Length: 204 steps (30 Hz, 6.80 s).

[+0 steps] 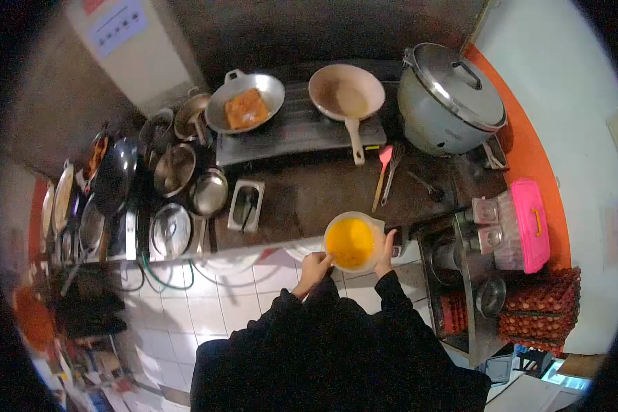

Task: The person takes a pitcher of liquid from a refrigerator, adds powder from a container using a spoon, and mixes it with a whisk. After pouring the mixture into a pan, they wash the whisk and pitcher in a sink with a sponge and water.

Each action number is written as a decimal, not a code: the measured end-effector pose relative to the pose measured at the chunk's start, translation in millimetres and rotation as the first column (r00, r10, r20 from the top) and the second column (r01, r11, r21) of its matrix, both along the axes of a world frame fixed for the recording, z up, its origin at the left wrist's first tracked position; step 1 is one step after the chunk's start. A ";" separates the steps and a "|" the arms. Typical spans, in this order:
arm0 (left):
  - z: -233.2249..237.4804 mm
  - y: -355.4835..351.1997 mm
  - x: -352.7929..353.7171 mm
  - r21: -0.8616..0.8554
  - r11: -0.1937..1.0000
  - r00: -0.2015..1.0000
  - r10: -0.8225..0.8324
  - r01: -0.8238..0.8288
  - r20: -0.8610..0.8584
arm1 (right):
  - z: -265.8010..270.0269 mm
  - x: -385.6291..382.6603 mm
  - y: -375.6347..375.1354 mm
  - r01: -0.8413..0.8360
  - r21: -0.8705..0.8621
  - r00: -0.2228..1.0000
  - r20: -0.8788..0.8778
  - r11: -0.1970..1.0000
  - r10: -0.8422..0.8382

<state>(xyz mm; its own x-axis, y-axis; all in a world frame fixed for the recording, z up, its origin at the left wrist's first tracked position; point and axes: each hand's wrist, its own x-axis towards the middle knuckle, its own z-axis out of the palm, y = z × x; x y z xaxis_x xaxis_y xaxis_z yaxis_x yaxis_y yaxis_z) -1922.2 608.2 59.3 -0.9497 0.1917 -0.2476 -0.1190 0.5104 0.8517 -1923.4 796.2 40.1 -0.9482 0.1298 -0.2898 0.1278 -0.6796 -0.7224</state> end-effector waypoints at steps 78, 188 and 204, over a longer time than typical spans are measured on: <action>2.3 433.8 -93.0 -0.627 0.722 0.833 -0.514 0.292 -0.204 | -61.4 11.1 554.7 -0.272 0.957 0.882 0.291 0.103 -0.372; -27.8 291.1 -40.6 -0.377 0.911 0.970 -0.220 0.168 -0.099 | -6.2 -14.3 450.6 0.366 0.623 0.847 0.084 0.691 -0.524; -17.9 146.7 1.7 -0.370 0.924 0.990 0.057 -0.102 -0.129 | 7.4 -123.3 123.3 0.178 0.948 0.861 -0.280 0.264 0.424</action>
<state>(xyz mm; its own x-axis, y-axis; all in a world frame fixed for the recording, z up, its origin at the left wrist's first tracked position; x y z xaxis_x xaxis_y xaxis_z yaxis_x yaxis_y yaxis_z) -1920.5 754.8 41.4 -0.9840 0.0288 -0.1757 -0.0860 0.7874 0.6104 -2046.7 919.4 47.6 -0.9315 -0.1166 0.3446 -0.3549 0.5004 -0.7897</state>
